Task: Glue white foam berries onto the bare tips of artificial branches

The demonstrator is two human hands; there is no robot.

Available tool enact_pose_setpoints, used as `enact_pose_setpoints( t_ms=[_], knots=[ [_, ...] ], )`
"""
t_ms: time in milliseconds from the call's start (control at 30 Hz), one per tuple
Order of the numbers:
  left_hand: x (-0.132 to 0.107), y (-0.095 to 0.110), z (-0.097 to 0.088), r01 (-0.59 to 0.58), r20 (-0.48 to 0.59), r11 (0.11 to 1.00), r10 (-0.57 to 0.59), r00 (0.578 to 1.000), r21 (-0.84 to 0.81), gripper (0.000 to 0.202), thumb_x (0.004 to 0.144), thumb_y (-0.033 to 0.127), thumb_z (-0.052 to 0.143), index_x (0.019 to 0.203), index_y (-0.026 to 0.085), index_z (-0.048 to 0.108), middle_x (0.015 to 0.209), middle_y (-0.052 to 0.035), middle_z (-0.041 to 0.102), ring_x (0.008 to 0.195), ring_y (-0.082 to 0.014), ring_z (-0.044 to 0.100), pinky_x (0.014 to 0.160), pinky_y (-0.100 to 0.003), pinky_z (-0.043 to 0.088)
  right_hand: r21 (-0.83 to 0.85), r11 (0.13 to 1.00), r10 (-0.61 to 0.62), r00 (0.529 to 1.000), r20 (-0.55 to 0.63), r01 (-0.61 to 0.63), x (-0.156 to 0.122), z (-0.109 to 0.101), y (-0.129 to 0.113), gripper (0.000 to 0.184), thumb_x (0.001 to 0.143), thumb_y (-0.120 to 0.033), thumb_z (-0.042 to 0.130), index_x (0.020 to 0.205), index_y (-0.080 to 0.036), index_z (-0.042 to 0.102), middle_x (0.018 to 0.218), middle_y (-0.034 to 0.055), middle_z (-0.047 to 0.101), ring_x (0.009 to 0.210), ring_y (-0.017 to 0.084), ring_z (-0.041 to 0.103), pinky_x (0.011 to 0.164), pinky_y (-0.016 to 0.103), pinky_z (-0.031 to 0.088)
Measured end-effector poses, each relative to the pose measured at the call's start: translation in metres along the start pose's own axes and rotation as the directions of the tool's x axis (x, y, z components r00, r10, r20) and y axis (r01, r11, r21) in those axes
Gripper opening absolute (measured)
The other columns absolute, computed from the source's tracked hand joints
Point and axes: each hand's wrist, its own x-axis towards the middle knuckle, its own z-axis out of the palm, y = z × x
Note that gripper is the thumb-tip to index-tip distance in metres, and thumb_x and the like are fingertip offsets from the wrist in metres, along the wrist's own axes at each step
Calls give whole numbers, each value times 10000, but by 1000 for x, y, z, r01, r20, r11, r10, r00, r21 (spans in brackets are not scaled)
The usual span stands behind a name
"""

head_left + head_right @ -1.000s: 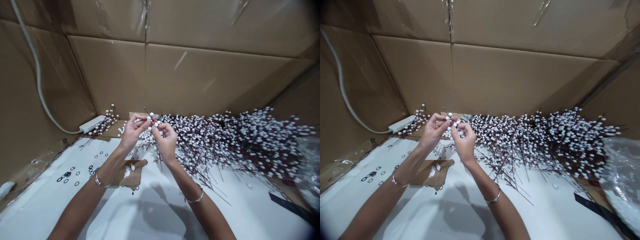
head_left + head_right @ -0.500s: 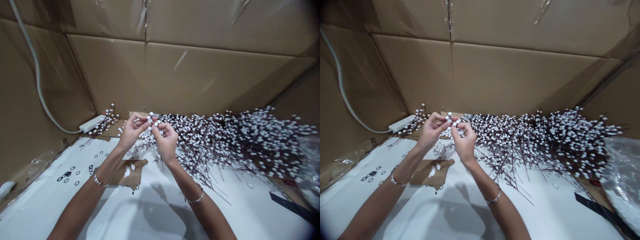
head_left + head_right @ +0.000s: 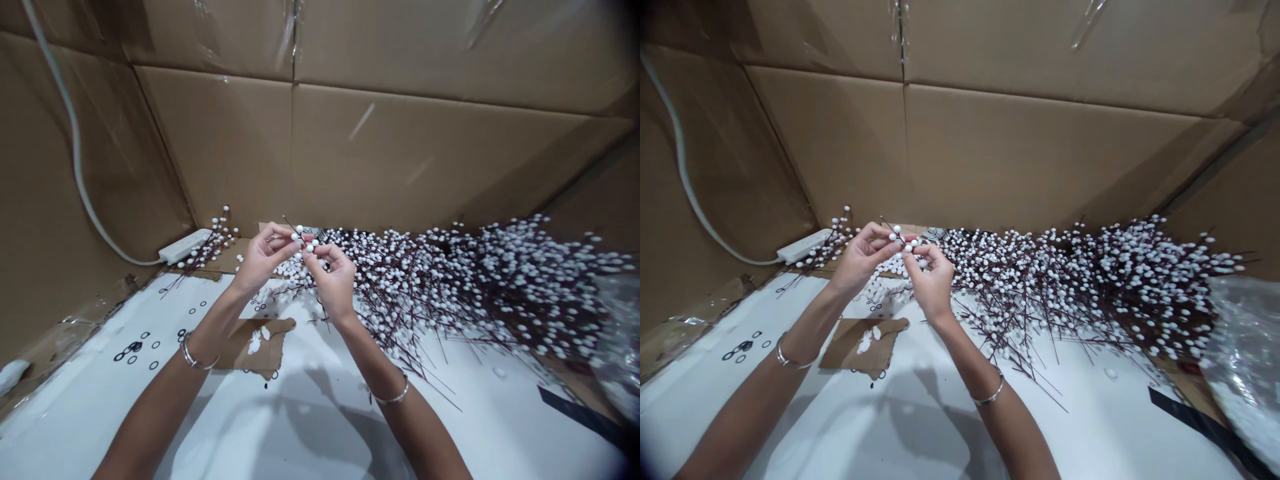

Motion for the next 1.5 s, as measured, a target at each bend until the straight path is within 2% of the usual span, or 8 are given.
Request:
enact_pose_setpoints(
  t_ms=[200, 367, 500, 633, 800, 967, 1400, 1500],
  knots=[
    [2, 2, -10, 63, 60, 997, -65, 996, 34, 401, 803, 337, 728, 1144, 215, 555, 1215, -104, 650, 1154, -213, 602, 936, -314, 502, 193, 972, 130, 990, 46, -137, 7, -2, 7, 149, 747, -335, 724, 756, -215, 636, 927, 20, 711, 885, 168, 646, 820, 312, 496],
    [0, 2, -10, 127, 117, 946, -168, 979, 297, 269, 724, 303, 778, 934, 175, 667, 1027, -88, 686, 885, -203, 662, 714, -300, 556, 286, 937, 190, 980, 61, -200, 9, -1, 8, 149, 700, -317, 755, 722, -210, 654, 1025, 39, 729, 1043, 201, 649, 943, 360, 486],
    [0, -5, -7, 33, 122, 934, -81, 989, 355, 176, 763, 326, 739, 860, 182, 711, 948, -78, 701, 839, -205, 663, 736, -329, 560, 283, 929, 217, 970, 107, -239, 9, -2, 7, 160, 682, -324, 769, 720, -213, 660, 1016, 33, 728, 1049, 203, 641, 932, 356, 493],
    [1, -6, -9, 20, 123, 933, -69, 990, 359, 183, 758, 343, 740, 836, 180, 712, 905, -73, 705, 809, -211, 666, 732, -339, 554, 164, 941, 245, 932, 268, -295, 14, -12, 3, 180, 711, -345, 759, 817, -222, 682, 973, 22, 711, 947, 184, 642, 863, 338, 499],
    [0, -1, -10, 42, 168, 881, -136, 976, 471, 190, 772, 372, 723, 788, 183, 724, 794, -75, 707, 746, -213, 664, 685, -334, 524, 11, 990, 129, 952, 279, -137, 23, -27, -8, 348, 762, -370, 730, 1093, -295, 654, 1206, 21, 648, 1135, 199, 570, 944, 351, 450],
    [0, -2, -8, -5, 243, 863, -136, 960, 505, 166, 782, 348, 715, 738, 189, 716, 725, -47, 705, 690, -183, 651, 670, -302, 508, -139, 988, -36, 973, 230, 70, 22, -29, -17, 153, 867, -356, 600, 920, -249, 695, 983, 20, 701, 946, 185, 628, 884, 348, 461],
    [1, -3, -8, 60, 290, 847, -247, 925, 528, 252, 842, 404, 645, 875, 156, 674, 867, -48, 700, 800, -142, 637, 743, -246, 490, -225, 964, -101, 976, 192, 144, 23, -34, -24, 105, 843, -215, 530, 750, -210, 579, 857, 18, 683, 854, 162, 619, 834, 328, 464],
    [7, -11, -28, 25, 261, 707, -293, 920, 707, 311, 930, 419, 483, 926, 166, 665, 957, -61, 703, 888, -160, 633, 793, -254, 470, -231, 963, -99, 979, 176, 139, 24, -35, -24, 114, 837, -201, 523, 731, -212, 561, 864, 20, 691, 834, 157, 616, 829, 330, 464]
  ],
)
